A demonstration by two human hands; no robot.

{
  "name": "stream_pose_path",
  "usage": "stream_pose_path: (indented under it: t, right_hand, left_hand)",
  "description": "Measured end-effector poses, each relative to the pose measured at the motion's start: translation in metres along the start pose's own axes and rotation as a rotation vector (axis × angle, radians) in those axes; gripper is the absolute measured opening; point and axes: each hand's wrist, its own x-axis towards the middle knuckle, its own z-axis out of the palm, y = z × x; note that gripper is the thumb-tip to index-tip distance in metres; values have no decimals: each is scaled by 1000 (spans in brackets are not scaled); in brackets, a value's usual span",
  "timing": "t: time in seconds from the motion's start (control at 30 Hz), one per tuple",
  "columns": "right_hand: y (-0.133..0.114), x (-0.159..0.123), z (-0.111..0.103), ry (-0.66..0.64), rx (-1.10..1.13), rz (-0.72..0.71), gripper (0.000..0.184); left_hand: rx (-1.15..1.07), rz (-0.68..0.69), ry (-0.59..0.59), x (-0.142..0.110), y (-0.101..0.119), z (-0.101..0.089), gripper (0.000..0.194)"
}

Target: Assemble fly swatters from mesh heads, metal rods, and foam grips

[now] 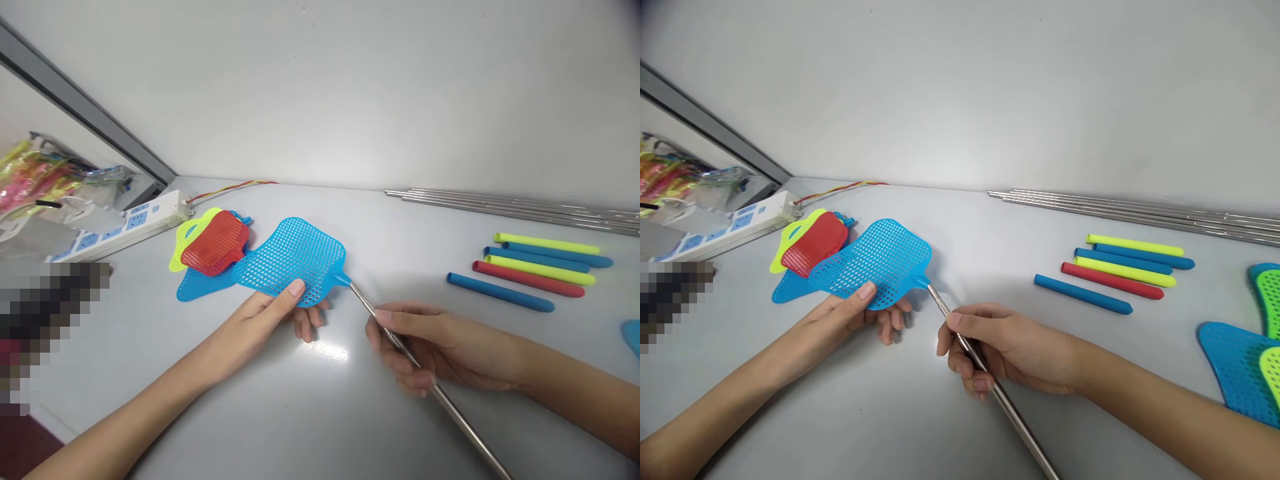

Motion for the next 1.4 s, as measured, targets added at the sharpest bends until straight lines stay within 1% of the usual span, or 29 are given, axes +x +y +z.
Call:
stream_pose_path:
  t: [0.37,0.57,0.77,0.9,1.4]
  right_hand:
    - [-1,0,0,6,-7,12,29]
    - [0,0,0,4,7,11,29]
    - [-1,1,0,0,6,1,28]
    - [-1,0,0,-4,5,2,29]
    - [-3,0,0,4,-20,16,29]
  left_hand:
    - [50,-13,-11,-1,2,0,50]
    - [57,-20,-4,-4,3,1,44]
    - [65,-28,-12,-4,2,0,46]
    - [45,-27,-19,-5,-1,-1,43]
    - [75,-26,16,-6,2,0,42]
